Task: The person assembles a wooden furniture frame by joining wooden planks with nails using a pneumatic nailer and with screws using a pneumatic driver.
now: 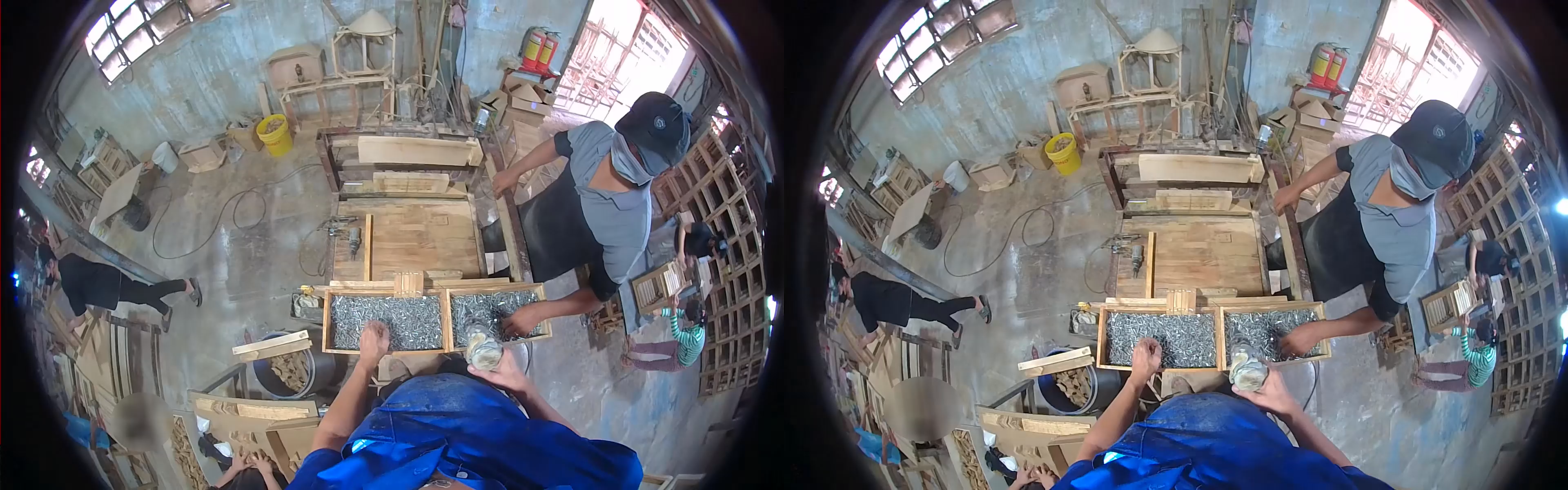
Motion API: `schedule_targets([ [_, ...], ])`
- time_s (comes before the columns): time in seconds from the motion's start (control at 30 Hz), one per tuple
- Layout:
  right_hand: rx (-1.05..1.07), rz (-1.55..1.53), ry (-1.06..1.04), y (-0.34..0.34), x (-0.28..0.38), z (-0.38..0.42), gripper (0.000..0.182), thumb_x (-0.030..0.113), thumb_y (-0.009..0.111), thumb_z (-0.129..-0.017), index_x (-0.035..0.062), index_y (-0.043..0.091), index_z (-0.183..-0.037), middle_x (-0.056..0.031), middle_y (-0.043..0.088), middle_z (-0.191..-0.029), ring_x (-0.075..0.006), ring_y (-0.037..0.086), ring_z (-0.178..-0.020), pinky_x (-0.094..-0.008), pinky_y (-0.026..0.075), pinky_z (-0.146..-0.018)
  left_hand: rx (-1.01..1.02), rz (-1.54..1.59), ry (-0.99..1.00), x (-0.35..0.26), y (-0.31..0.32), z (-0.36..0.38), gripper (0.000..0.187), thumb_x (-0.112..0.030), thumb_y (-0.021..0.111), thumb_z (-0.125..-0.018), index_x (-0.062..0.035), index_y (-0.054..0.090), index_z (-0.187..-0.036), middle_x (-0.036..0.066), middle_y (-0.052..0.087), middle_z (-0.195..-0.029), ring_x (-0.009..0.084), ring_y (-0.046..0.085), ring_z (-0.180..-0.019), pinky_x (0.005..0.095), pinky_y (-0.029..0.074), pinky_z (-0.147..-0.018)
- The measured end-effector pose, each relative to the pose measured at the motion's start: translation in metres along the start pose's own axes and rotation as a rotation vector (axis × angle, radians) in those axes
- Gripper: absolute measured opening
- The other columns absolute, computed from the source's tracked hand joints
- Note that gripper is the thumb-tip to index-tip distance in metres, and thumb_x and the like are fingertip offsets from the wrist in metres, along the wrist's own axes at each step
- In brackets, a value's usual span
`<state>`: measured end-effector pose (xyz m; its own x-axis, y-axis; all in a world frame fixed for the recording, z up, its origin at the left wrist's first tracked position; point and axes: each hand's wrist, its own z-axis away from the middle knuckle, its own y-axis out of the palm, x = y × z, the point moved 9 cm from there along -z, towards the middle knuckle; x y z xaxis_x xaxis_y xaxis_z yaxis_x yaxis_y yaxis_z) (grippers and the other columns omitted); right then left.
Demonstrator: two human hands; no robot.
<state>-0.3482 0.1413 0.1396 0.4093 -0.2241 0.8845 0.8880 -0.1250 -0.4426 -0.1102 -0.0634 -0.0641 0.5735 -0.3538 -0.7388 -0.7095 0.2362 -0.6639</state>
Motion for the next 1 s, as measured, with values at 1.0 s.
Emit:
schedule_targets([
  [1.0,0.099,0.683,0.015,-0.02,-0.135,-0.032,0.063,0.015,0.073,-0.068,0.001,0.054,-0.126,-0.0242,0.06,-0.119,-0.0443,0.059,-0.108,-0.0495,0.051,-0.091,0.012,-0.165,-0.114,-0.037,-0.004,0.044,0.058,-0.035,0.066,-0.086,-0.002,0.056,-0.132,0.023,0.053,-0.134,0.0419,0.052,-0.12,0.0536,0.038,-0.103],
])
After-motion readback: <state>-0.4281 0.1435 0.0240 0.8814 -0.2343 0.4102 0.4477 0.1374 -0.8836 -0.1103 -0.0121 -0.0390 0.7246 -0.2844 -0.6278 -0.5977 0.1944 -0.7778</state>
